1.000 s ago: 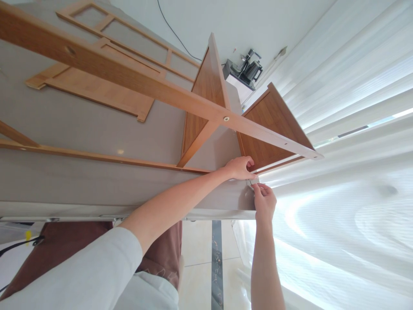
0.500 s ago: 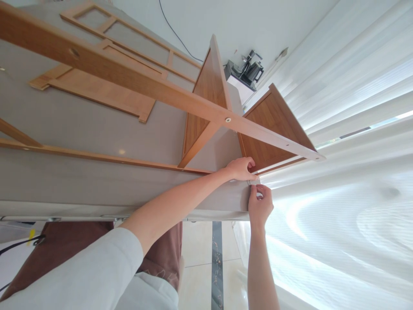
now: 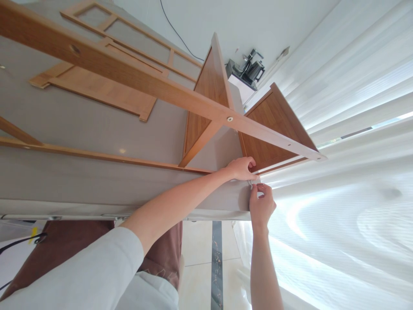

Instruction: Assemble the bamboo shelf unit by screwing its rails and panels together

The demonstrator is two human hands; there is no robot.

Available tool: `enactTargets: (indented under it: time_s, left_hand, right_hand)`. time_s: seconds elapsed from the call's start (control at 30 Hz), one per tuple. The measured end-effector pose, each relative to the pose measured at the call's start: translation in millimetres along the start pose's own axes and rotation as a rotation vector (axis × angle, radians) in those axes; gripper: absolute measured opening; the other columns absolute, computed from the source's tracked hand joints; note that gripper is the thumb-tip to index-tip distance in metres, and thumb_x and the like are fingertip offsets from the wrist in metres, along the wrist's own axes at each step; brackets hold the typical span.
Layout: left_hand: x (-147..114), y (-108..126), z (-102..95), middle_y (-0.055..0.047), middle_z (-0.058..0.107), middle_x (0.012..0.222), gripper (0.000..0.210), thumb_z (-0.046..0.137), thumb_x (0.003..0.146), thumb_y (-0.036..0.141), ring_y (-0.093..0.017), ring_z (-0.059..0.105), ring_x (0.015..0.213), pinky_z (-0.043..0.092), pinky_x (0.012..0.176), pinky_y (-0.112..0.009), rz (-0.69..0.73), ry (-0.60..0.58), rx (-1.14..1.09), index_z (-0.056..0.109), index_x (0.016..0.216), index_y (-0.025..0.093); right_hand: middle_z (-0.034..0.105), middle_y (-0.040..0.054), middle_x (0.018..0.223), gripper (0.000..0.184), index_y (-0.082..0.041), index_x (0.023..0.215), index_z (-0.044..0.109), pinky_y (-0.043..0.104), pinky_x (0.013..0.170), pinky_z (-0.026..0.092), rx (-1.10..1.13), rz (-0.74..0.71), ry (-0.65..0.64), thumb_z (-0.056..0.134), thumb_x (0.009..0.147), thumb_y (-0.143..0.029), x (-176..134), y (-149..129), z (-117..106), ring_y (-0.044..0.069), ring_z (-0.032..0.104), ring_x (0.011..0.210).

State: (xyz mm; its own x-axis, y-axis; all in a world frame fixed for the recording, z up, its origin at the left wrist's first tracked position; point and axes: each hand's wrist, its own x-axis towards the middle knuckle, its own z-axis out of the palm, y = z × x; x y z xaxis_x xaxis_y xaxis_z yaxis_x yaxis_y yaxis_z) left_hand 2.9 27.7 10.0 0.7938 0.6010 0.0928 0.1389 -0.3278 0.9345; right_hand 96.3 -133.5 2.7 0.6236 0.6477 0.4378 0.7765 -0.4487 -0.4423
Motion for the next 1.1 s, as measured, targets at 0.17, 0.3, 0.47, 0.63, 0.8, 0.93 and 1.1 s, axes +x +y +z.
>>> enactTargets:
  time_s: [0.17,0.3,0.47,0.63,0.8,0.93,1.1]
  left_hand:
    - [-0.2,0.7,-0.3,0.000,0.066,0.126,0.055,0.075,0.071,0.052,-0.020,0.064,0.111,0.050,0.094,-0.030,-0.001,0.001,0.007,0.056,0.114,0.024]
    - [-0.7,1.3,-0.4,0.000,0.066,0.126,0.055,0.075,0.072,0.052,-0.020,0.064,0.111,0.050,0.095,-0.029,-0.001,0.000,0.009,0.056,0.115,0.025]
    - [-0.6,1.6,-0.2,0.000,0.066,0.126,0.055,0.075,0.072,0.052,-0.020,0.064,0.113,0.050,0.095,-0.029,-0.004,0.002,0.011,0.056,0.115,0.025]
    - [0.1,0.7,0.4,0.000,0.066,0.126,0.054,0.075,0.072,0.053,-0.020,0.064,0.111,0.050,0.093,-0.029,-0.001,0.002,0.014,0.056,0.113,0.025]
    - [0.4,-1.2,1.2,0.001,0.066,0.127,0.055,0.075,0.072,0.054,-0.020,0.064,0.111,0.050,0.093,-0.030,0.004,0.004,0.008,0.055,0.114,0.025]
    - [0.7,-1.8,1.3,0.000,0.066,0.126,0.055,0.075,0.071,0.054,-0.020,0.064,0.111,0.050,0.092,-0.029,0.006,0.007,0.006,0.056,0.114,0.025]
    - [1.1,-0.8,1.0,0.000,0.067,0.125,0.054,0.076,0.071,0.052,-0.020,0.064,0.111,0.050,0.093,-0.029,0.008,0.008,0.005,0.056,0.114,0.024]
  right_hand:
    - [0.072,0.0028,0.090,0.025,-0.023,0.100,0.063,0.029,0.072,0.045,0.019,0.044,0.012,0.059,0.089,-0.045,-0.5,1.2,0.1,0.015,0.059,0.066]
    - [0.073,0.0037,0.091,0.028,-0.022,0.100,0.063,0.029,0.071,0.046,0.036,0.062,0.013,0.058,0.088,-0.047,-2.0,1.6,0.2,0.015,0.060,0.065]
    - [0.073,0.0035,0.091,0.028,-0.022,0.100,0.063,0.030,0.072,0.046,0.038,0.057,0.013,0.059,0.088,-0.047,-4.3,-1.0,-0.1,0.016,0.059,0.065]
    - [0.073,0.0029,0.091,0.028,-0.023,0.100,0.063,0.029,0.071,0.046,0.039,0.046,0.010,0.057,0.089,-0.048,-4.3,-1.1,0.7,0.015,0.059,0.065]
    - [0.073,0.0043,0.093,0.030,-0.022,0.101,0.063,0.030,0.073,0.047,0.037,0.036,0.016,0.056,0.089,-0.049,-4.2,0.3,1.2,0.016,0.060,0.066]
    - [0.073,0.0051,0.094,0.032,-0.021,0.101,0.063,0.030,0.072,0.046,0.037,0.036,0.015,0.056,0.090,-0.050,-4.6,0.7,1.4,0.016,0.060,0.066]
    - [0.073,0.0052,0.094,0.033,-0.021,0.102,0.063,0.029,0.071,0.046,0.025,0.029,0.025,0.054,0.091,-0.051,-4.6,2.4,2.8,0.015,0.059,0.065]
